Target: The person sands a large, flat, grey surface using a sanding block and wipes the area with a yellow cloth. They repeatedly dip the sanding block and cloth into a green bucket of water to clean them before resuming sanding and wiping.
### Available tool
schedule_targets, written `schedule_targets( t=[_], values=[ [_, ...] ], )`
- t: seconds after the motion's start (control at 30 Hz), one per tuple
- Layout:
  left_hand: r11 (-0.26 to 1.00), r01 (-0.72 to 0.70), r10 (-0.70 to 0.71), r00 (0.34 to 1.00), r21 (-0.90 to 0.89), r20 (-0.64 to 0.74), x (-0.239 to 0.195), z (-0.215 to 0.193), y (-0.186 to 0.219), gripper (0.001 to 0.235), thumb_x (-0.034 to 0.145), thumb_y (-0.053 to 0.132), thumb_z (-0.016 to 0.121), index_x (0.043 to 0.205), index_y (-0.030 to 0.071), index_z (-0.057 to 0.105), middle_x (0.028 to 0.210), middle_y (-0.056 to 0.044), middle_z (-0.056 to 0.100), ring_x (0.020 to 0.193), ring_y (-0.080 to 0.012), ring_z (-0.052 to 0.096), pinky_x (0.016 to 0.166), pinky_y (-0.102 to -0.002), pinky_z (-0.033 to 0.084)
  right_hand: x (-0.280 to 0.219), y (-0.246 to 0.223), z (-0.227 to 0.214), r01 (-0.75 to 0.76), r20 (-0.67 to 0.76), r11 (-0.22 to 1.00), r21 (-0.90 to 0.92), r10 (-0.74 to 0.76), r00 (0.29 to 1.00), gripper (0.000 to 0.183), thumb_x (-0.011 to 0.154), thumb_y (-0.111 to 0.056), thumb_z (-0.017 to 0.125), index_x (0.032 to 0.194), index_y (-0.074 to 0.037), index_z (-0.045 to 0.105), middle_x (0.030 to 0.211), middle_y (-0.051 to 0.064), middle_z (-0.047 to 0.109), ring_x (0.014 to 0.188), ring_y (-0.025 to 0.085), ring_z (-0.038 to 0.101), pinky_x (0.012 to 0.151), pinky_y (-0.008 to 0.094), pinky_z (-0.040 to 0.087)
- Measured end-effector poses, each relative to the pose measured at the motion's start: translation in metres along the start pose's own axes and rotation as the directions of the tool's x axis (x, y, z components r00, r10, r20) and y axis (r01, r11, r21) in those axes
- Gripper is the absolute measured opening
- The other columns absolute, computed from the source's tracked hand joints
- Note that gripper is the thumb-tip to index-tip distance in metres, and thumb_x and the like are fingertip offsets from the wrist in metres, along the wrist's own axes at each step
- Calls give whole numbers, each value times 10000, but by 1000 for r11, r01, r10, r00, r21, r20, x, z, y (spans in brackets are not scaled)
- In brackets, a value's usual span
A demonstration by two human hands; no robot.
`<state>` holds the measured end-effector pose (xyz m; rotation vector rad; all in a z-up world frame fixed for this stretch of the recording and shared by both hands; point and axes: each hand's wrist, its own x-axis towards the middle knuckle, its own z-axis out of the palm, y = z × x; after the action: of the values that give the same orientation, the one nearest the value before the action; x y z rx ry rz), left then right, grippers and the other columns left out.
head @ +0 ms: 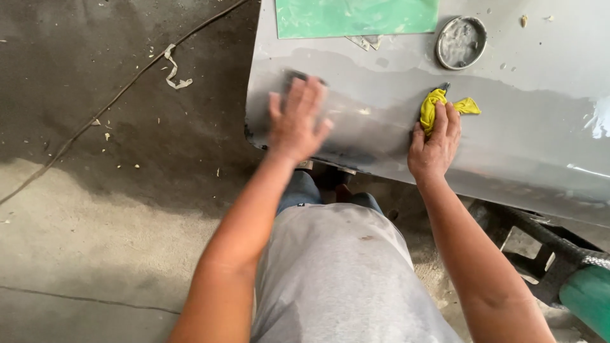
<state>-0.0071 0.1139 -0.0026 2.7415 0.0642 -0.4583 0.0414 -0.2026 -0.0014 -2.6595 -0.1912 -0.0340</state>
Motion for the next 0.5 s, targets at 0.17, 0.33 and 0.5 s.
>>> schedule_targets(
  t=[0.17, 0.33, 0.5],
  values=[
    [964, 260, -266, 954, -62, -138, 26, 9, 4, 796, 1055, 655, 406, 1665, 219, 139, 1737, -26, 5, 1619, -266, 75, 1254, -670, 31, 0, -3, 4, -8, -20, 1000, -6, 8, 1000, 598, 1014, -110, 694, 1563, -104, 456, 1622, 201, 405, 1495, 442, 361, 1239, 535, 286],
    [993, -122, 122, 992, -5, -16, -7, 32, 52, 809, 1043, 646, 424, 1638, 182, 129, 1720, -44, 7, 1603, -294, 95, 1241, -693, 93, 3, -20, 11, 49, 2, 999, 10, -50, 999, 593, 1014, -86, 706, 1560, -96, 474, 1621, 202, 413, 1496, 444, 367, 1239, 539, 292],
    [966, 257, -257, 955, -21, -149, -24, 10, -23, 720, 1057, 467, 481, 1663, 207, 195, 1737, -39, 89, 1592, -273, 120, 1229, -685, 104, 15, -76, 30, 181, 78, 979, 90, -188, 979, 616, 958, -81, 753, 1526, -101, 515, 1595, 179, 439, 1504, 419, 370, 1256, 530, 301]
  ],
)
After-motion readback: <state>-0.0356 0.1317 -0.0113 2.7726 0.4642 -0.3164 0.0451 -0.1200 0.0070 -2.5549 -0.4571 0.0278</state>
